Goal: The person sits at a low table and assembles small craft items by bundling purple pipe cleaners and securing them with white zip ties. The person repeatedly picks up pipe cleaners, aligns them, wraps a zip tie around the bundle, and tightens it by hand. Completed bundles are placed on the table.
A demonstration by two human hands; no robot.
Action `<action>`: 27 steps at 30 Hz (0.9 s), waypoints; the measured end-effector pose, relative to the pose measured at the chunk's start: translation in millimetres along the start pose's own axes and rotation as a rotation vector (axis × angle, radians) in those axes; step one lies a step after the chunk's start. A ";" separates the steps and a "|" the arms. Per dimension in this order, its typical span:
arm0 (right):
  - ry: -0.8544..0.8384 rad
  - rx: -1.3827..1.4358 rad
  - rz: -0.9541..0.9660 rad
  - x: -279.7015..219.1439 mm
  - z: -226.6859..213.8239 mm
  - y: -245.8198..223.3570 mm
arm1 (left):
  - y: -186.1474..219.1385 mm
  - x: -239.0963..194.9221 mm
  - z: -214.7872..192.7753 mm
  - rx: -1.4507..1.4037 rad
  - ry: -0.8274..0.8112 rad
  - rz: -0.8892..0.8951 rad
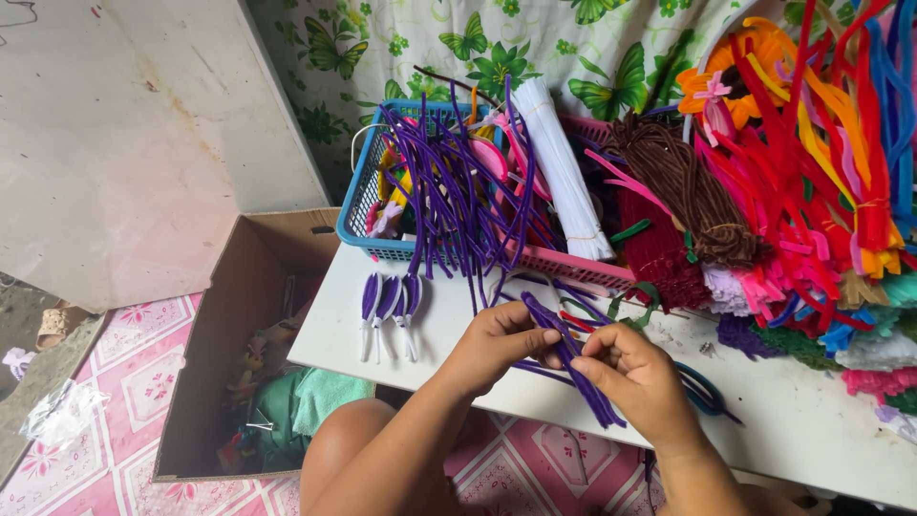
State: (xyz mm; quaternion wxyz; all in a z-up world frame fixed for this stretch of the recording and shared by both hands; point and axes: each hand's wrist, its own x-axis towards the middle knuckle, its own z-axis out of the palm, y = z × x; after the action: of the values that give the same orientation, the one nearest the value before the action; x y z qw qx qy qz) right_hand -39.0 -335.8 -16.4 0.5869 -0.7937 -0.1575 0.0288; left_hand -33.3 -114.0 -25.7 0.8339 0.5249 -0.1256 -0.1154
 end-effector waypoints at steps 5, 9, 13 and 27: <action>0.074 -0.075 -0.052 -2.3 12.5 -7.6 | -6.7 3.0 -1.1 -0.034 0.010 0.040; 0.079 -0.180 -0.144 -0.1 16.2 -14.9 | -10.1 4.3 -1.8 -0.036 0.038 0.054; 0.058 -0.229 -0.298 6.1 12.8 -30.9 | -8.6 2.8 -0.5 -0.035 0.010 0.057; 0.057 -0.106 -0.097 15.0 6.3 -25.8 | 1.3 -3.8 17.6 0.958 -0.050 0.572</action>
State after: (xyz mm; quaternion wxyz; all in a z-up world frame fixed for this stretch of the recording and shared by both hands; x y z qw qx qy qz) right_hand -31.8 -319.0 8.0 0.5490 -0.8156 -0.1802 -0.0309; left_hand -42.7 -127.1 -17.6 0.4971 0.7873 -0.3211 0.1731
